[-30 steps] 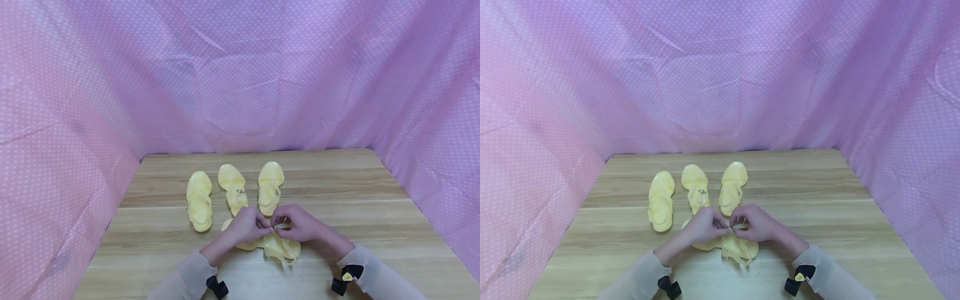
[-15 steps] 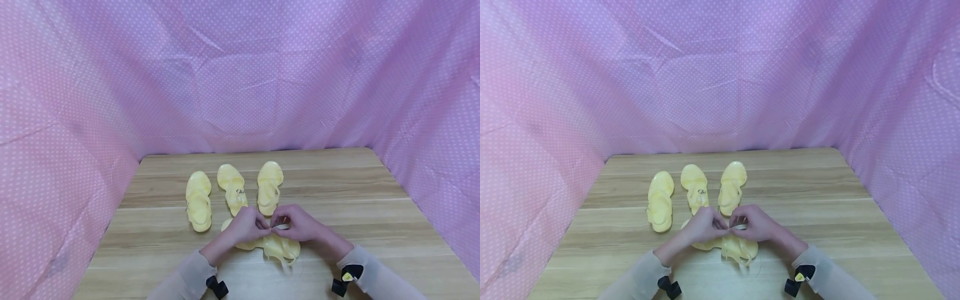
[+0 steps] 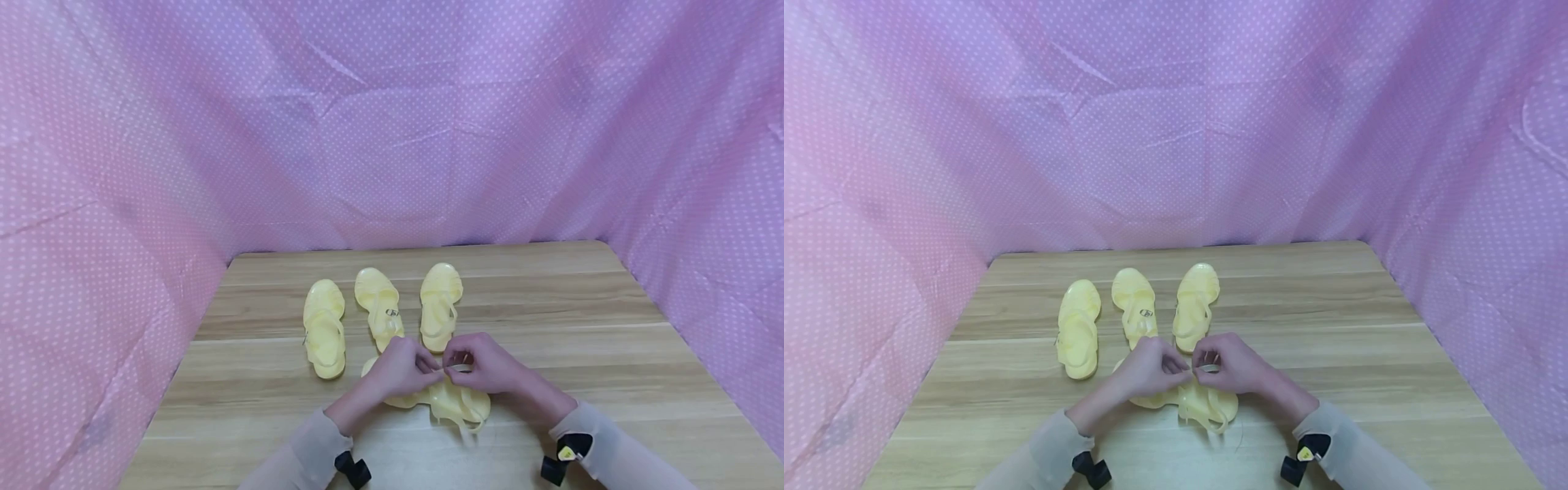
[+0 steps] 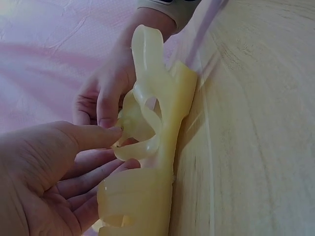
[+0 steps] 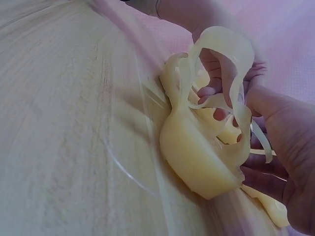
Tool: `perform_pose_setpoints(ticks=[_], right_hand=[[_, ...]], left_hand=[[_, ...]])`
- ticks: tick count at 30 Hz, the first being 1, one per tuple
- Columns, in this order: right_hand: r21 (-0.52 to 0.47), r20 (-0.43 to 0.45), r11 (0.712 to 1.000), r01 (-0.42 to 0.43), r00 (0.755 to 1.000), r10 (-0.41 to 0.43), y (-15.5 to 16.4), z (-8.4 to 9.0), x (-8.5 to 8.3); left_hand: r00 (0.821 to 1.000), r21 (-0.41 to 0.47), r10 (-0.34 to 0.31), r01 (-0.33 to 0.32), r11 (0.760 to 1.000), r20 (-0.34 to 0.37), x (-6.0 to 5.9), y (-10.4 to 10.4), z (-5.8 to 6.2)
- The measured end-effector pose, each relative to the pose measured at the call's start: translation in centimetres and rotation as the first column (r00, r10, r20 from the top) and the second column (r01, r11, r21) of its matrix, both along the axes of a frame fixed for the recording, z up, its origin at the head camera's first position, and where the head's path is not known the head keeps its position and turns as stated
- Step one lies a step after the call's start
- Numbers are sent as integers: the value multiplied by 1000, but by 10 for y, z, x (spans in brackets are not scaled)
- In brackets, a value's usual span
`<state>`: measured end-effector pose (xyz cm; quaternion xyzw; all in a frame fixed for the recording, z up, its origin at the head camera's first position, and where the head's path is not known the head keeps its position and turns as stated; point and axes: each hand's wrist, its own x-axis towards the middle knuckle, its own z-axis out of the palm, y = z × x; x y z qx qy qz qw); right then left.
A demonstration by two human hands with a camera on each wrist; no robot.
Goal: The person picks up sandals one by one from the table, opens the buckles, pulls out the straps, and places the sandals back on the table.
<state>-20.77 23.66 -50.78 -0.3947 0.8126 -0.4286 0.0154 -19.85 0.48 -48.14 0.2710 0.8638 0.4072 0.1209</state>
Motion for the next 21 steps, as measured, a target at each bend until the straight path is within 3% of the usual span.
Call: perform_pose_setpoints(ticks=[12, 21], right_hand=[[-5, 15, 1000, -12, 1000, 12, 0, 1, 1], [-1, 19, 1000, 9, 1000, -9, 0, 4, 2]], left_hand=[[999, -37, -34, 34, 999, 11, 0, -3, 1], [999, -84, -45, 42, 996, -26, -4, -2, 5]])
